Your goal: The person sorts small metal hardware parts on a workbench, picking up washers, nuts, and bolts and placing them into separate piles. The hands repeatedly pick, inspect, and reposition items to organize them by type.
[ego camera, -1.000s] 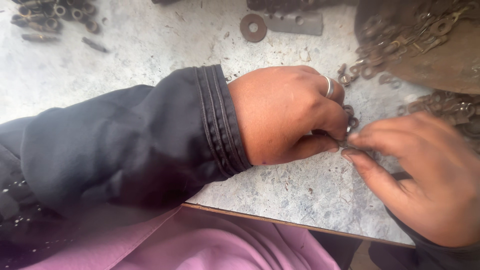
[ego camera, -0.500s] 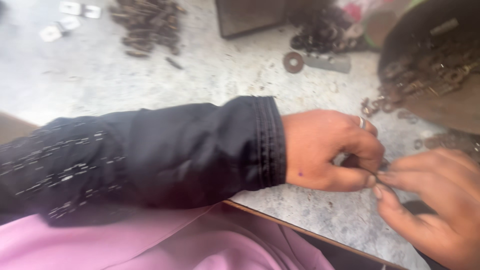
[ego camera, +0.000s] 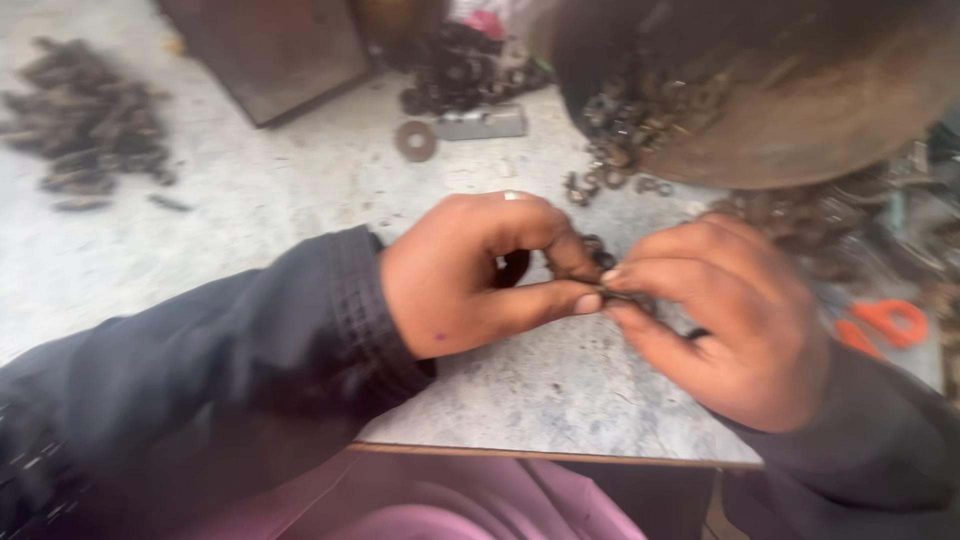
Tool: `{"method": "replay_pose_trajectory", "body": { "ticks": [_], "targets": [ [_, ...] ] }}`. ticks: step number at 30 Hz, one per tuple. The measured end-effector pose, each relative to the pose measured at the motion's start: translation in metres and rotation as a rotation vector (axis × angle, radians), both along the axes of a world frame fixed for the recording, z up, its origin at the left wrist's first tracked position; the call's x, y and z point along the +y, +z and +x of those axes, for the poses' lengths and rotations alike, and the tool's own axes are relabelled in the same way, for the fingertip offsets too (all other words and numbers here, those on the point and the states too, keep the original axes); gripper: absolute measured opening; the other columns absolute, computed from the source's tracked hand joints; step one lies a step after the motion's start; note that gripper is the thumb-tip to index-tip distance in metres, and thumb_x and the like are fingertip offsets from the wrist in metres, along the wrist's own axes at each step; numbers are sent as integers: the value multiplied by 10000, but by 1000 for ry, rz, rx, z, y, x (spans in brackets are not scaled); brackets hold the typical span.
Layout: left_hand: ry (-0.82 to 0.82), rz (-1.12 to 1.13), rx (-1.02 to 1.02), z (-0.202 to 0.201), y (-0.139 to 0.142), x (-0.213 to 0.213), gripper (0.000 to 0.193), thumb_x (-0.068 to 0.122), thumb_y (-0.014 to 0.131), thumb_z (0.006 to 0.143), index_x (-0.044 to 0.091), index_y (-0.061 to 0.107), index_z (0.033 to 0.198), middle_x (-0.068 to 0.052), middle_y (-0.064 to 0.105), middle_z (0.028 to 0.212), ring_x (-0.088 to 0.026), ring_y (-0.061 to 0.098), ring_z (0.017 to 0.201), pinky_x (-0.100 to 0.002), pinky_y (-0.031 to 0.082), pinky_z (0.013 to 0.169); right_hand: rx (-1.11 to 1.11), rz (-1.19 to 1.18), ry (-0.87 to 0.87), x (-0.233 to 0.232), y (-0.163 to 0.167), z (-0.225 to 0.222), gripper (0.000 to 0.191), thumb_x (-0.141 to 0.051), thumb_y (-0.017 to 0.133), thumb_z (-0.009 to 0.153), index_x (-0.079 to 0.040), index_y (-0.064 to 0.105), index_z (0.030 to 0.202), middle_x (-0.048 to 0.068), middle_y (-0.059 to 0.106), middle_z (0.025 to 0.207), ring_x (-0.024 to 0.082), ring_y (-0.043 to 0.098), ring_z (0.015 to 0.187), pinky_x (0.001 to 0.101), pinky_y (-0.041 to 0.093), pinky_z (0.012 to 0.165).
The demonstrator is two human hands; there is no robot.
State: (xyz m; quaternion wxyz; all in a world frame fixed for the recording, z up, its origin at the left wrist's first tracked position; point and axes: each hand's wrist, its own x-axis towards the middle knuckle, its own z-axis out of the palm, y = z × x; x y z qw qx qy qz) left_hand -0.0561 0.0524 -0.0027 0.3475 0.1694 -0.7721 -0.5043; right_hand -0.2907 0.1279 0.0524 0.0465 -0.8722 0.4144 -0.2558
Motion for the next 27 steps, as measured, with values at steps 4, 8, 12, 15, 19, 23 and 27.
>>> {"method": "replay_pose_trajectory", "body": {
  "ticks": [4,8,12,15,19,23,27],
  "targets": [
    [-41,-60,52,1,-3,-6,194,198,796,941,115,758,1112,-34,783,1062,-159,737,891,-292,577,755,-46,159,-12,-2,2,2,316,-88,839,771,-57,659,1029,70,692,999,194,673,898,332,522,762],
    [-54,-102,39,-1,-9,-7,215,215,804,929,133,765,1125,-46,787,1111,-187,781,1041,-313,634,912,-27,306,8,-6,-4,-6,366,-159,861,757,-70,642,1036,44,690,998,152,686,900,281,542,735],
    [-60,-109,-10,-2,-13,-8,210,237,802,916,160,772,1108,-42,790,1078,-187,787,1016,-305,637,880,-63,395,24,-7,-11,-15,405,-179,874,758,-72,613,1048,34,674,984,128,689,876,265,549,735],
    [-47,-124,-11,-2,-13,-8,197,246,806,904,178,781,1087,-33,792,1054,-192,786,992,-305,630,854,-56,427,34,-7,-14,-17,396,-169,871,758,-77,612,1043,30,660,962,129,672,858,262,545,723],
    [-40,-101,-61,-4,-11,-7,180,251,807,886,198,790,1057,-19,794,1009,-185,788,926,-304,629,793,-32,480,3,-8,-17,-15,356,-173,884,758,-87,632,993,2,657,885,126,639,826,265,518,694],
    [-31,-134,7,-4,-8,-7,153,242,809,909,201,791,1055,-7,795,1025,-170,784,928,-290,625,791,28,496,-8,-7,-15,-10,235,-158,873,789,-117,657,872,-19,664,856,119,625,807,261,510,660],
    [-42,-64,-19,-1,-5,-9,110,231,798,911,181,791,1008,46,792,922,-113,712,720,-271,542,610,63,362,-115,-3,-12,-8,224,-92,840,720,-68,643,824,31,648,823,154,633,768,294,504,652]
  ]
}}
